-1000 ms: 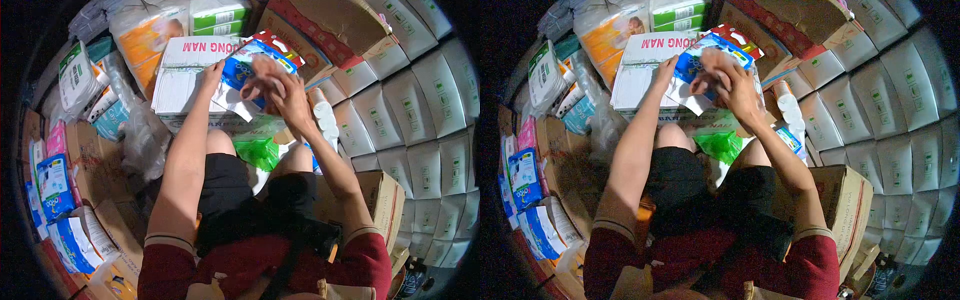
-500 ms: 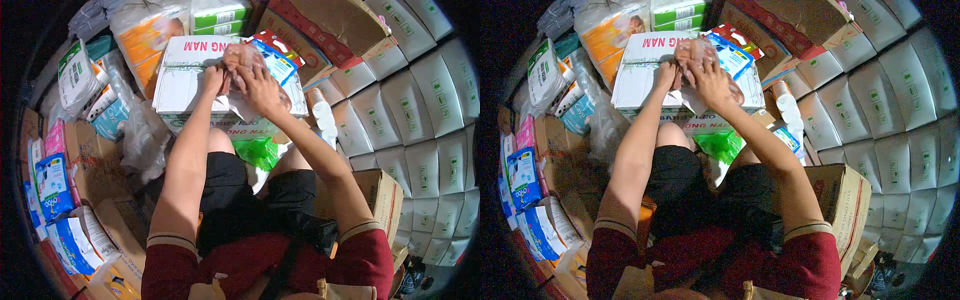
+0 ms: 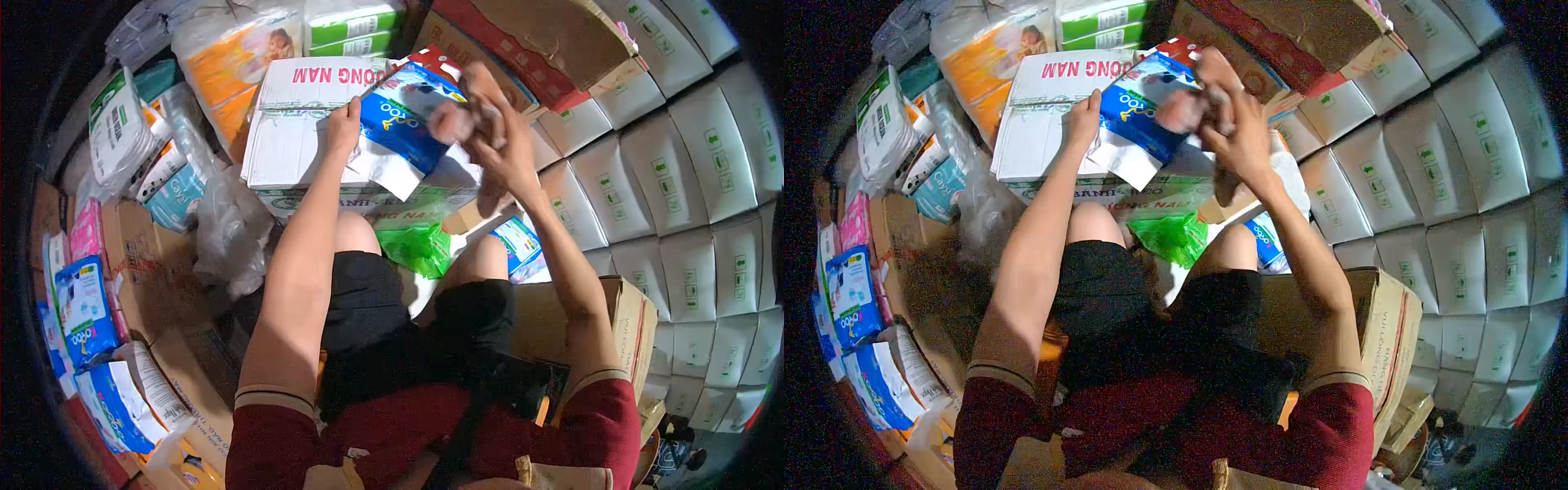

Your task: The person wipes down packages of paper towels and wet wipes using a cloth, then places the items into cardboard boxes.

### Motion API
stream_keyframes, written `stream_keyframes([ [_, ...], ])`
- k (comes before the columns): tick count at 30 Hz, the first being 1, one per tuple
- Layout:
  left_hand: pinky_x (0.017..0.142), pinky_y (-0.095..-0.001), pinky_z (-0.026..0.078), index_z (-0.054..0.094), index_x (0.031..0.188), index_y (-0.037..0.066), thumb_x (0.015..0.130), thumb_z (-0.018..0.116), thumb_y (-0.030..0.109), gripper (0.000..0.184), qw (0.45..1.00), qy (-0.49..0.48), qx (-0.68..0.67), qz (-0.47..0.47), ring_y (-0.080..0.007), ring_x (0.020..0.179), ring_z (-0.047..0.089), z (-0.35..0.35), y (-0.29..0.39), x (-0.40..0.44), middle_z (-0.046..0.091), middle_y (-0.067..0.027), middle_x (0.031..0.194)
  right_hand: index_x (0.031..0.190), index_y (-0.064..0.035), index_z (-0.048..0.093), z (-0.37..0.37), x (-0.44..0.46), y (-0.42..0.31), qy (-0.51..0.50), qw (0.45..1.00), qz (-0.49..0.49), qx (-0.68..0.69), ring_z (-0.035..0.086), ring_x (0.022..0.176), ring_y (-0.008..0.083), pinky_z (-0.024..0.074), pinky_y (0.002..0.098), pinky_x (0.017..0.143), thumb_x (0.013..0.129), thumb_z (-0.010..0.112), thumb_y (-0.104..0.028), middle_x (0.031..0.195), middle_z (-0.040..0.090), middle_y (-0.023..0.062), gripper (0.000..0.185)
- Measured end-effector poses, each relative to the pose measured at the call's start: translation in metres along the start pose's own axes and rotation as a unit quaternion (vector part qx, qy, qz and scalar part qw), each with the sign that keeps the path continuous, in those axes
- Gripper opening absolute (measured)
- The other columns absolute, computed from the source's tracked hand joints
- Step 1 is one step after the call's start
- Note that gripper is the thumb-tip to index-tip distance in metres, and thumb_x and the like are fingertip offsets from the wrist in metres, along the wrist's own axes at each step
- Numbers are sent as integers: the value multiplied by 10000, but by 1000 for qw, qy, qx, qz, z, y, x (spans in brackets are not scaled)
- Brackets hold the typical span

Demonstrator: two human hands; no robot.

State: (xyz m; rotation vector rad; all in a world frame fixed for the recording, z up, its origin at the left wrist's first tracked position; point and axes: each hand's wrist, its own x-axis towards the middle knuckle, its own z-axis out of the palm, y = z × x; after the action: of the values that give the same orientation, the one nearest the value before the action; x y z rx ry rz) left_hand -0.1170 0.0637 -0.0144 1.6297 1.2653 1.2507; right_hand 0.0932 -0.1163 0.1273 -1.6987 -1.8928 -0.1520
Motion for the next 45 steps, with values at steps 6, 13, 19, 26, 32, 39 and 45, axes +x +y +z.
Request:
stream_keyframes([
  [6,663,-397,432,611,841,-14,872,435,415,465,1000,3,18,25,-323,717,595,0,-4,-4,589,-243,736,1221,-231,473,104,30,-31,2,988,-108,-113,364,1175,414,240,476,1013,779,534,-408,1260,423,195,480],
  [13,645,-464,406,592,817,-20,898,374,397,478,996,22,73,35,-436,725,543,-2,10,-6,558,-272,725,1183,-199,512,145,111,-7,-3,995,-21,-93,368,1189,394,244,501,1005,837,428,-388,1260,435,208,404],
  [19,634,-492,385,589,762,-41,908,383,372,484,997,18,65,22,-445,698,529,-3,15,-8,557,-272,702,1222,-203,422,116,151,22,-96,983,157,9,541,1031,338,436,405,884,743,546,-362,1082,563,207,520],
  [26,639,-486,389,589,770,-48,912,376,367,487,997,20,72,35,-446,701,528,-3,18,-10,559,-277,724,1206,-130,490,96,135,123,-184,956,220,61,545,1042,301,419,351,876,696,623,-473,1077,581,195,629],
  [32,665,-469,411,609,805,-30,910,373,371,477,995,42,80,39,-444,742,538,-3,22,-13,572,-274,763,1242,-139,379,75,42,98,45,988,145,41,516,938,460,434,476,804,720,584,-310,1038,523,299,586],
  [39,741,-449,425,621,887,-10,900,350,416,505,995,15,99,-1,-423,834,558,-5,25,-13,589,-269,833,1325,-43,210,117,-6,39,240,924,219,202,427,1045,474,352,474,902,736,627,-209,1168,423,317,740],
  [45,780,-445,415,621,954,7,899,330,445,529,991,-13,127,-39,-417,894,550,-7,29,-14,595,-257,914,1262,-64,324,93,-45,-23,195,950,171,175,486,1036,418,382,418,887,750,587,-168,1060,515,275,585],
])
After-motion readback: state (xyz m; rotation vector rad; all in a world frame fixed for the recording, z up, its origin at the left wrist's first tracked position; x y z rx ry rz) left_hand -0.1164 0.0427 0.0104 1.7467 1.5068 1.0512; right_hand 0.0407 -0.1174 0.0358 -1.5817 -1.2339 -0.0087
